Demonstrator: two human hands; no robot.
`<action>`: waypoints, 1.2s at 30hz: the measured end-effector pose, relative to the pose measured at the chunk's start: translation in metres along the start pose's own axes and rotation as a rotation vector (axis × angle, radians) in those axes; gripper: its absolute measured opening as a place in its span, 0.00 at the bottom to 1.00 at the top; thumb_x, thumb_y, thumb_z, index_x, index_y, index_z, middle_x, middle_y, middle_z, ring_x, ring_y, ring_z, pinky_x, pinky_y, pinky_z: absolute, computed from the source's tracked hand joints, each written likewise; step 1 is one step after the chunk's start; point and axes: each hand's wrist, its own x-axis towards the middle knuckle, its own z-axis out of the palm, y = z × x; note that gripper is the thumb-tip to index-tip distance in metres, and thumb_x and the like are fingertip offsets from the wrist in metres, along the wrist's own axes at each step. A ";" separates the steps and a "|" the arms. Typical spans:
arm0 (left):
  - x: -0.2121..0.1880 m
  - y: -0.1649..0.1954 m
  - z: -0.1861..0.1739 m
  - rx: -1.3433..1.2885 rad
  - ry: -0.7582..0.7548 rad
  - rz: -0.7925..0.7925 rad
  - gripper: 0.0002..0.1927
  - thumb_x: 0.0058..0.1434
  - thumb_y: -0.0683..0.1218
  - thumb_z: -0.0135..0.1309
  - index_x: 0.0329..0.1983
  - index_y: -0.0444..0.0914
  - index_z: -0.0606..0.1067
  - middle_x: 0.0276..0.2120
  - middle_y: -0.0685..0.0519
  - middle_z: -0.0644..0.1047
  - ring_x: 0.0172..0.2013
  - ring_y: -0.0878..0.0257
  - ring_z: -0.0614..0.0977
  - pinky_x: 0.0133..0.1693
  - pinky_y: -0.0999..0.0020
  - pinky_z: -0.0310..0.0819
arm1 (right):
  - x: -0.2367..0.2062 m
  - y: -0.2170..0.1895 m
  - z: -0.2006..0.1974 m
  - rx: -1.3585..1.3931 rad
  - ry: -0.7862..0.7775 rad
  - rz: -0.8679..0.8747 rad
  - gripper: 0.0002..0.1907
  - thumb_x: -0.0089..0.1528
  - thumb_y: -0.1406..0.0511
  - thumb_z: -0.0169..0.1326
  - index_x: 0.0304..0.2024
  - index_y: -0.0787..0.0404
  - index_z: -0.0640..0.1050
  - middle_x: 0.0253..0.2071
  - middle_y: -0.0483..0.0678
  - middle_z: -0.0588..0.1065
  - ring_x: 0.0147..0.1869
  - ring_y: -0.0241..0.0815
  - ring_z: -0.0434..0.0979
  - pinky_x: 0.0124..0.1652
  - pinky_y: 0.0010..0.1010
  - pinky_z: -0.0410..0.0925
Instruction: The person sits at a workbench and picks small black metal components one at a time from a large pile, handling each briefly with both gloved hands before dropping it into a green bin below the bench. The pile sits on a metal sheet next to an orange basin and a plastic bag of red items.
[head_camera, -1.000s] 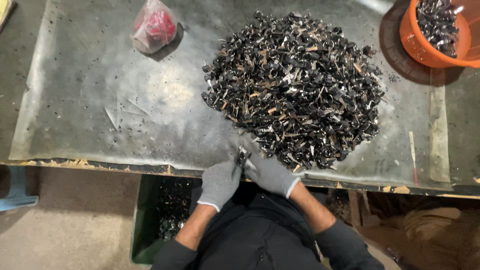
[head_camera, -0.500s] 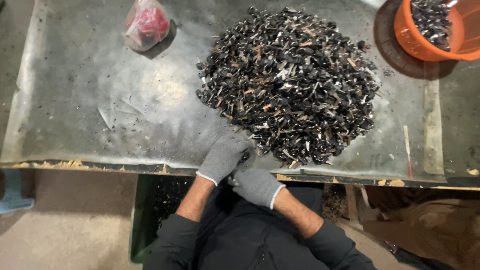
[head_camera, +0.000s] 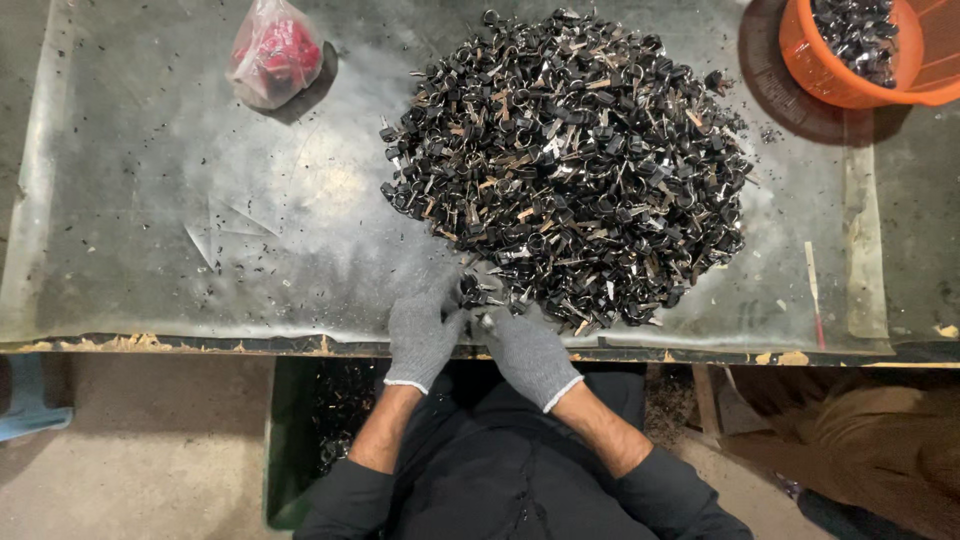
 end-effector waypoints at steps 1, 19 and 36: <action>-0.001 -0.003 0.002 -0.006 0.049 0.069 0.23 0.49 0.42 0.63 0.51 0.45 0.80 0.29 0.50 0.83 0.33 0.49 0.84 0.40 0.52 0.75 | 0.003 -0.002 0.000 0.033 0.027 -0.005 0.22 0.65 0.56 0.54 0.54 0.64 0.71 0.36 0.69 0.76 0.42 0.68 0.78 0.37 0.55 0.75; -0.008 -0.019 0.007 0.028 0.037 0.044 0.14 0.54 0.44 0.61 0.45 0.40 0.80 0.33 0.47 0.82 0.37 0.47 0.83 0.40 0.50 0.75 | 0.023 0.004 0.020 -0.085 -0.012 -0.054 0.33 0.67 0.60 0.47 0.72 0.62 0.57 0.24 0.59 0.78 0.29 0.66 0.81 0.38 0.53 0.72; -0.016 -0.010 0.007 0.198 -0.011 0.070 0.08 0.58 0.47 0.59 0.33 0.38 0.79 0.31 0.43 0.80 0.36 0.42 0.81 0.39 0.46 0.74 | 0.012 -0.003 0.011 -0.060 -0.037 -0.057 0.15 0.66 0.62 0.51 0.51 0.65 0.71 0.31 0.58 0.79 0.33 0.66 0.79 0.38 0.52 0.72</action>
